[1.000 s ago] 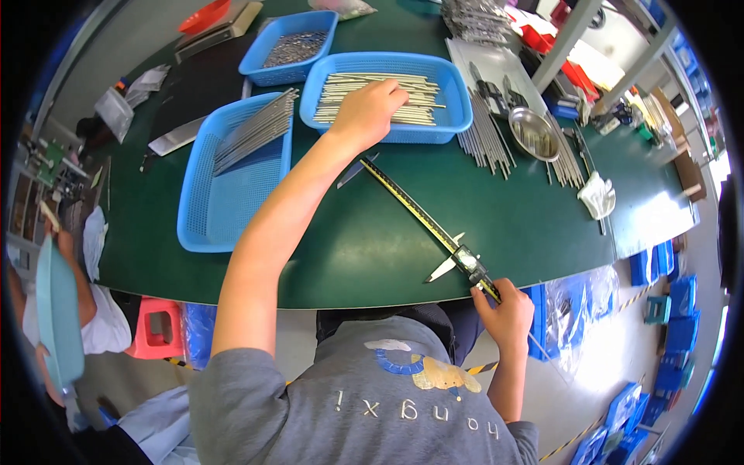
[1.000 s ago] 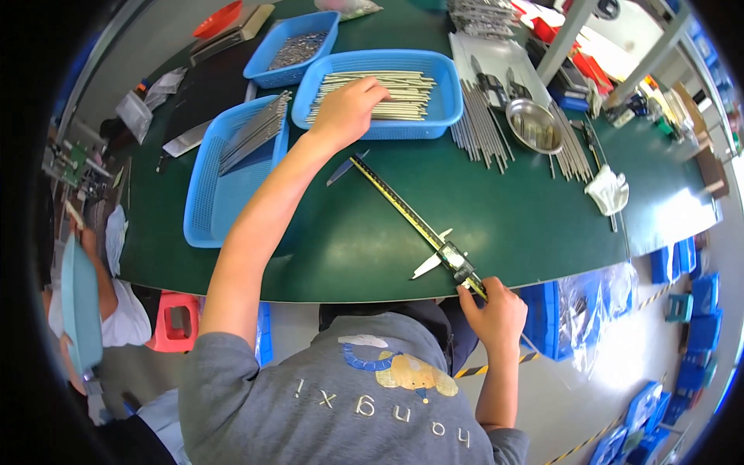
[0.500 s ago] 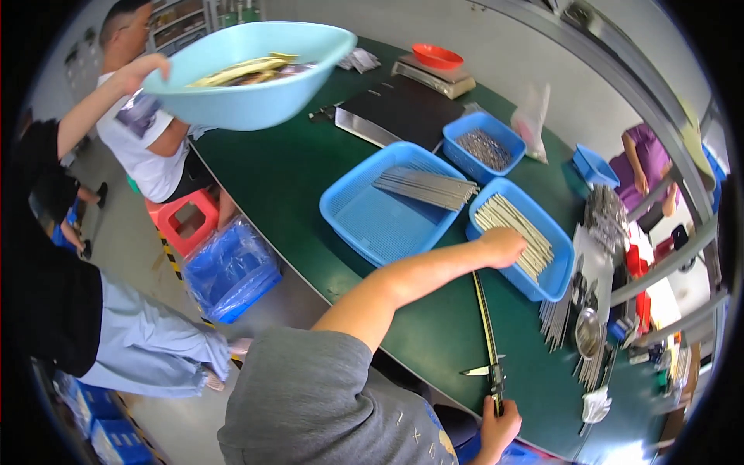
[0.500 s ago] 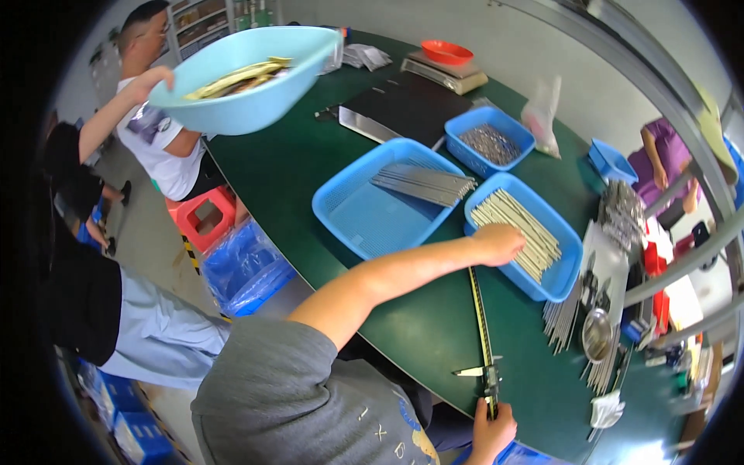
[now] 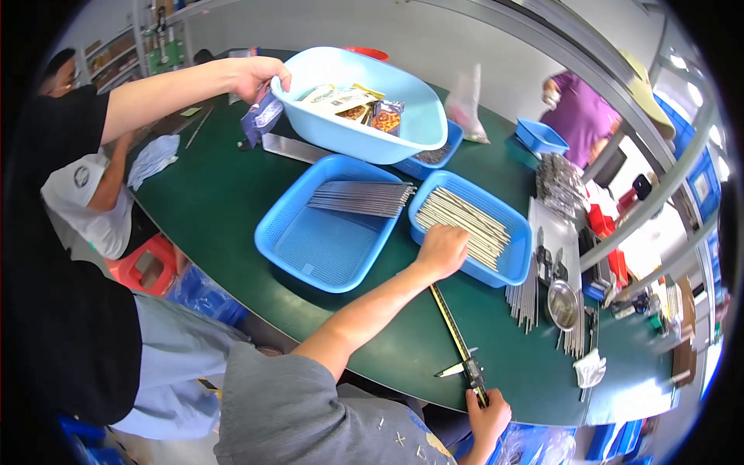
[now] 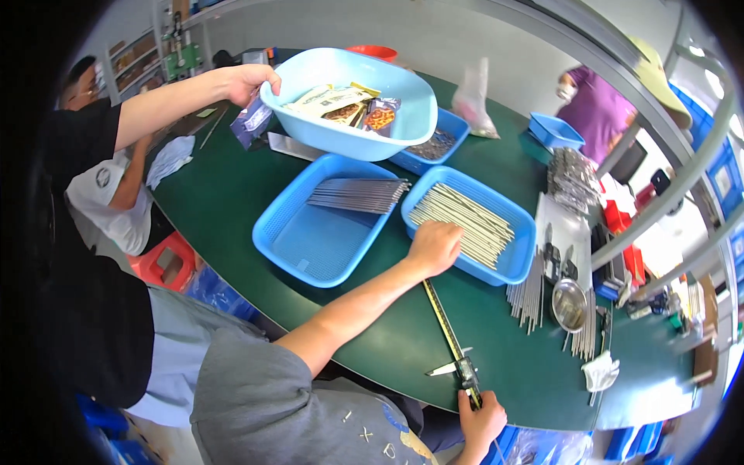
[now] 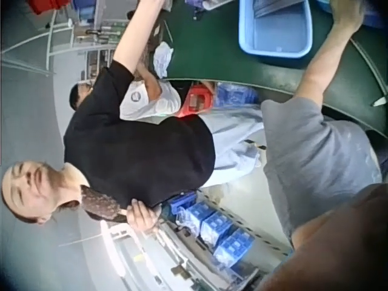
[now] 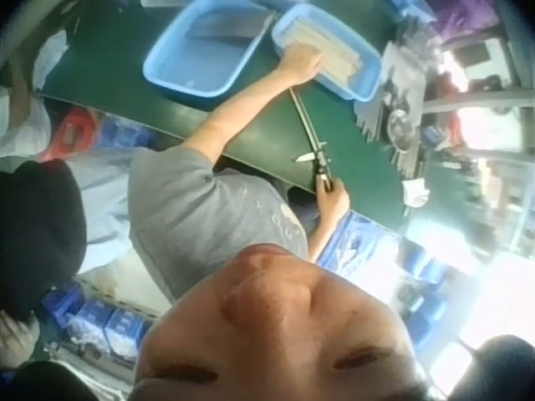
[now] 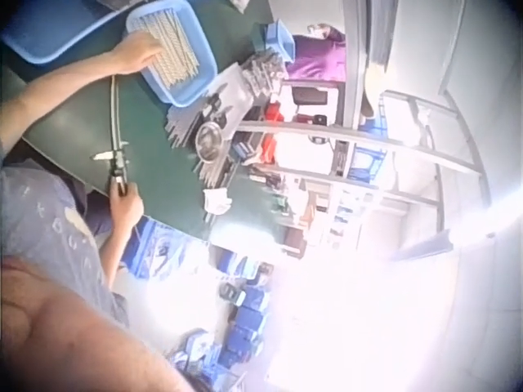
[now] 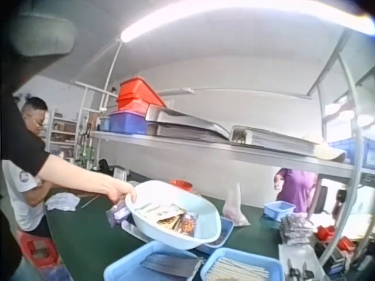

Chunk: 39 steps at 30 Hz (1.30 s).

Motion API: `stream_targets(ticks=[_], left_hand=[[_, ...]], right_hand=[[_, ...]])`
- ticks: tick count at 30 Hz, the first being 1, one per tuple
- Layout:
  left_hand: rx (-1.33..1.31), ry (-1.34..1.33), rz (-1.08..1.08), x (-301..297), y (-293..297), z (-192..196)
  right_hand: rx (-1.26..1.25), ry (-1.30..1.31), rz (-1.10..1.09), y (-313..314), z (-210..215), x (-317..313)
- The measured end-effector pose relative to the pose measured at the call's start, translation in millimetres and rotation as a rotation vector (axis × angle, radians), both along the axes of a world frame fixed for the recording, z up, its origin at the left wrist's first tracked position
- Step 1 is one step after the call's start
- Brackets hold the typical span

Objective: Measuring the length of metal rods using a digital caliper at a factory workbench.

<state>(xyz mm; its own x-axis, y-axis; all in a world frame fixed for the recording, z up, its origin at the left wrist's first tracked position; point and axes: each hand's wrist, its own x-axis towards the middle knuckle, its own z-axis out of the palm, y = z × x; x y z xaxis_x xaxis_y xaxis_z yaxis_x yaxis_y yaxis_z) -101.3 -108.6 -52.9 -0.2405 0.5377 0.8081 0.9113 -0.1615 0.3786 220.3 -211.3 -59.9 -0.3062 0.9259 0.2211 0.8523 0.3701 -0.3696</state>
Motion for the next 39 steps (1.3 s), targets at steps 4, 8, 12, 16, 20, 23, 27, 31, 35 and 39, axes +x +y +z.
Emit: stream_targets(ticks=[4, 8, 12, 16, 20, 23, 27, 31, 35, 39], left_hand=[[0.015, 0.005, -0.046, -2, -2, 0], [-0.068, 0.003, -0.032, -3, -11, 1], [-0.073, -0.194, -0.067, -8, -55, 41], [-0.229, -0.091, 0.258, -68, -99, 83], [-0.64, 0.175, 0.344, -127, -110, 53], [-0.503, 0.152, 0.264, -140, -108, 31], [-0.586, -0.072, 0.208, -141, -112, 35], [-0.399, -0.124, 0.106, -150, -117, 33], [0.006, 0.071, 0.114, -112, -122, 63], [0.124, 0.539, -0.245, -21, -140, 65]], right_hand=[[-0.029, 0.007, -0.038, -2, 3, -4], [-0.073, -0.008, -0.049, 0, 6, -7], [-0.046, 0.003, -0.044, 0, 0, -4], [-0.075, 0.007, -0.047, -2, 4, -6], [-0.068, 0.02, -0.016, 1, 6, -9], [-0.077, 0.006, -0.03, -1, 7, -9], [-0.087, 0.0, -0.037, -2, 9, -8], [-0.063, 0.011, -0.035, -5, 10, -6], [-0.109, 0.007, -0.046, -3, 15, -8], [-0.15, 0.006, -0.071, -10, 20, -8]])
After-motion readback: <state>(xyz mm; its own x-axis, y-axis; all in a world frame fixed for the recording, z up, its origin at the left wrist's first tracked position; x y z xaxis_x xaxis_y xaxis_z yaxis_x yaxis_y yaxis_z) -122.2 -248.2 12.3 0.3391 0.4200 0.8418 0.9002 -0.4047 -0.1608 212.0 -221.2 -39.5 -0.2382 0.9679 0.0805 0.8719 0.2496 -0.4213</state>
